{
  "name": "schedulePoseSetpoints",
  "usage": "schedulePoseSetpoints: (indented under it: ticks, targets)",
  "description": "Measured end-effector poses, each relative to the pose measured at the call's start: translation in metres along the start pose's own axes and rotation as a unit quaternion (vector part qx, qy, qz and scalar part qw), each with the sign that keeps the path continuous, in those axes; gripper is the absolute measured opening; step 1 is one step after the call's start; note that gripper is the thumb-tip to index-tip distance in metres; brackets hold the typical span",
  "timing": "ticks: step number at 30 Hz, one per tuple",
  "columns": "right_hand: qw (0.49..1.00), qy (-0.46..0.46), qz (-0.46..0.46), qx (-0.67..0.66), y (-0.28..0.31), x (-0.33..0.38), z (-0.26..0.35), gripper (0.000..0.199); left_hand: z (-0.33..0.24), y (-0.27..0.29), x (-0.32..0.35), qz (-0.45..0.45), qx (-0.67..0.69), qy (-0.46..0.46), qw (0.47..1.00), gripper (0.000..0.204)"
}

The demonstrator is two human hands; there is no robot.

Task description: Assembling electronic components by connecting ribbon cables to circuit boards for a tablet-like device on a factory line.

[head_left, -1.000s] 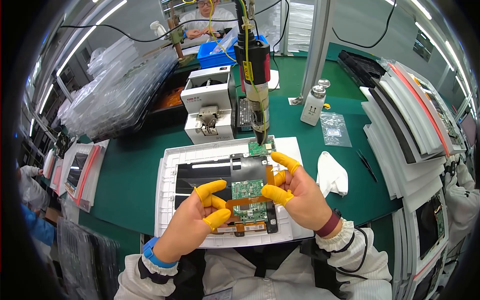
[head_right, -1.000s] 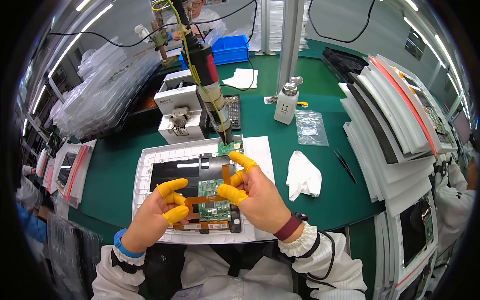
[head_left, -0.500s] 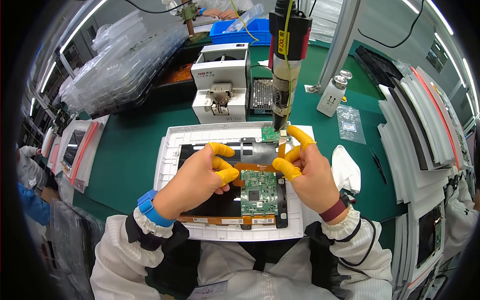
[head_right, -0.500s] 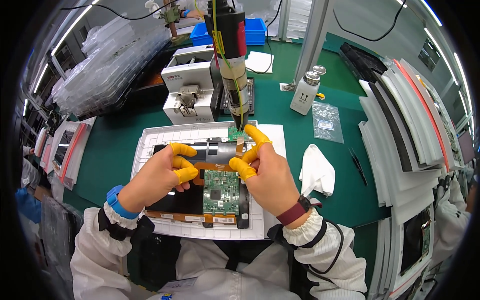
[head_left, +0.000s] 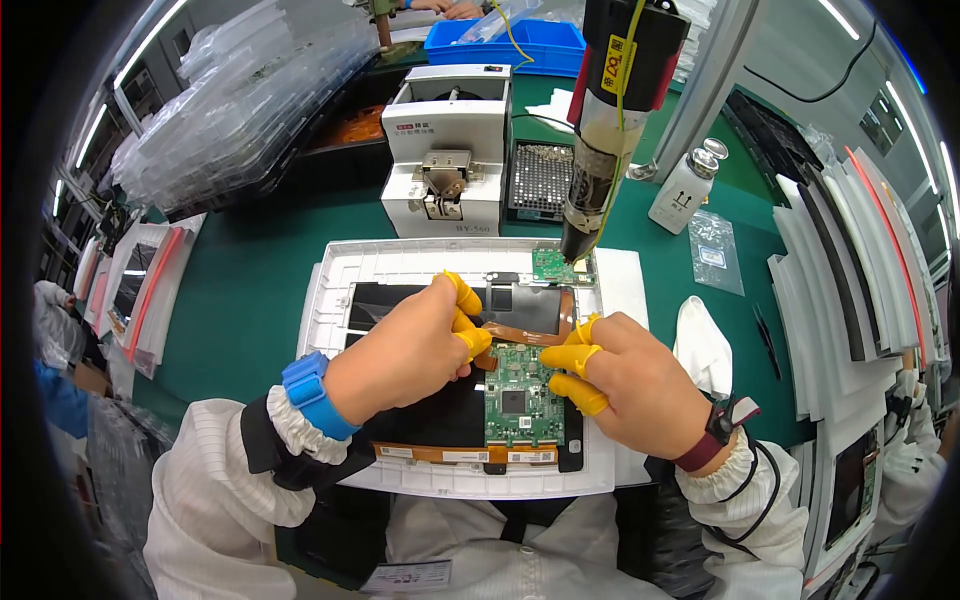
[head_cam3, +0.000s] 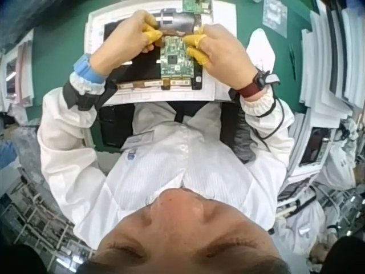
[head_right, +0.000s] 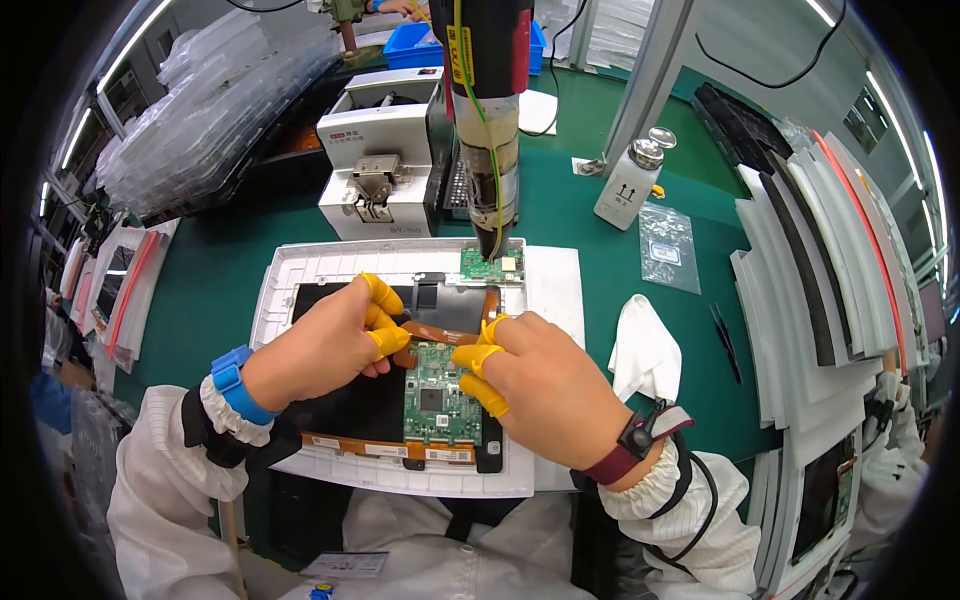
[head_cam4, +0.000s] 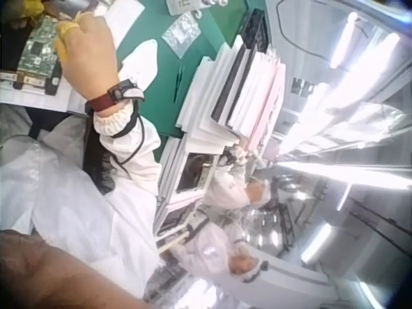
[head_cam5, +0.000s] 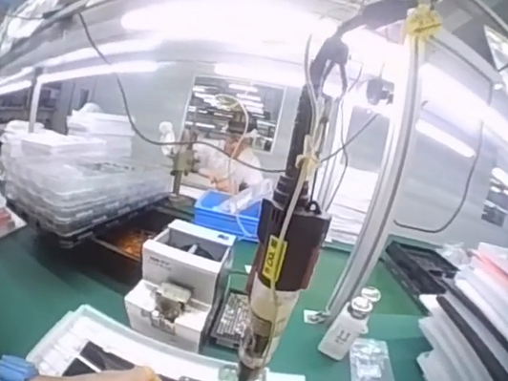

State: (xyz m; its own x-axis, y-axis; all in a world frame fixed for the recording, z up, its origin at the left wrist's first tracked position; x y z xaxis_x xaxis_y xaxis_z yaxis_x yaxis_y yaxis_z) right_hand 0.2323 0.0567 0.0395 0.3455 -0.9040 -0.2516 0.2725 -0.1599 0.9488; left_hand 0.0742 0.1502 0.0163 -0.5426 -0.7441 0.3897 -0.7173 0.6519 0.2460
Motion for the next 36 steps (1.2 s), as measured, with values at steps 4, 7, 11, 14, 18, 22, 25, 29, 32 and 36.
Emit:
schedulePoseSetpoints:
  ticks: [4,7,11,14,18,22,25,29,32,36]
  targets:
    - [0.999,0.024,0.022,-0.024,-0.005,-0.004,0.002,0.025,0.002,0.002,-0.002,-0.003,-0.003,0.008,1.000,0.023]
    - [0.999,0.031,0.027,-0.031,-0.008,-0.003,-0.001,0.024,0.002,0.001,-0.003,-0.007,-0.003,0.006,1.000,0.024]
    - [0.998,0.040,0.038,-0.035,-0.013,-0.005,-0.001,0.023,0.006,0.002,-0.005,-0.011,0.008,0.002,1.000,0.025]
    - [0.998,0.048,0.029,-0.029,-0.014,-0.006,-0.001,0.023,0.008,0.000,-0.005,0.000,-0.011,0.030,0.999,0.027]
    - [0.998,0.048,0.000,-0.034,-0.014,-0.007,0.000,0.012,0.007,0.000,-0.005,0.006,-0.017,0.022,1.000,0.027]
    - [0.998,0.044,0.001,-0.040,-0.016,-0.006,-0.002,0.013,0.010,0.002,-0.006,-0.012,0.026,0.006,1.000,0.025]
    - [0.998,0.040,0.006,-0.040,-0.017,-0.006,-0.001,0.012,0.009,0.001,-0.005,0.007,-0.003,0.027,1.000,0.028]
    - [0.999,0.041,0.007,-0.034,-0.017,-0.006,-0.001,0.011,0.007,-0.001,-0.004,0.006,0.008,0.027,1.000,0.028]
    - [0.998,0.045,-0.006,-0.041,-0.016,-0.006,0.000,0.011,0.007,-0.001,-0.003,0.006,-0.006,0.026,1.000,0.028]
    - [0.998,0.043,0.001,-0.034,-0.015,-0.006,0.000,0.011,0.007,-0.001,-0.003,0.003,-0.017,0.015,1.000,0.028]
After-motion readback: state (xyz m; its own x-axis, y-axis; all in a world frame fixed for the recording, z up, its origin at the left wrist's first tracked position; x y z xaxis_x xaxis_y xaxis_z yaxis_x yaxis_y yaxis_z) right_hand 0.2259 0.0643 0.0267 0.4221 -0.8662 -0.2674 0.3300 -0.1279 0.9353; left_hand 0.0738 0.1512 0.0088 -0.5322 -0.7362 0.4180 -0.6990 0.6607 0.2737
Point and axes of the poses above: each hand's wrist, its own x-axis away from the middle knuckle, its own y-axis out of the back of the hand, z = x × y, the point moved 6 cm from there along -x, towards the middle knuckle, and after that the axes turned 14 degrees about x, right-handed, at the moved point
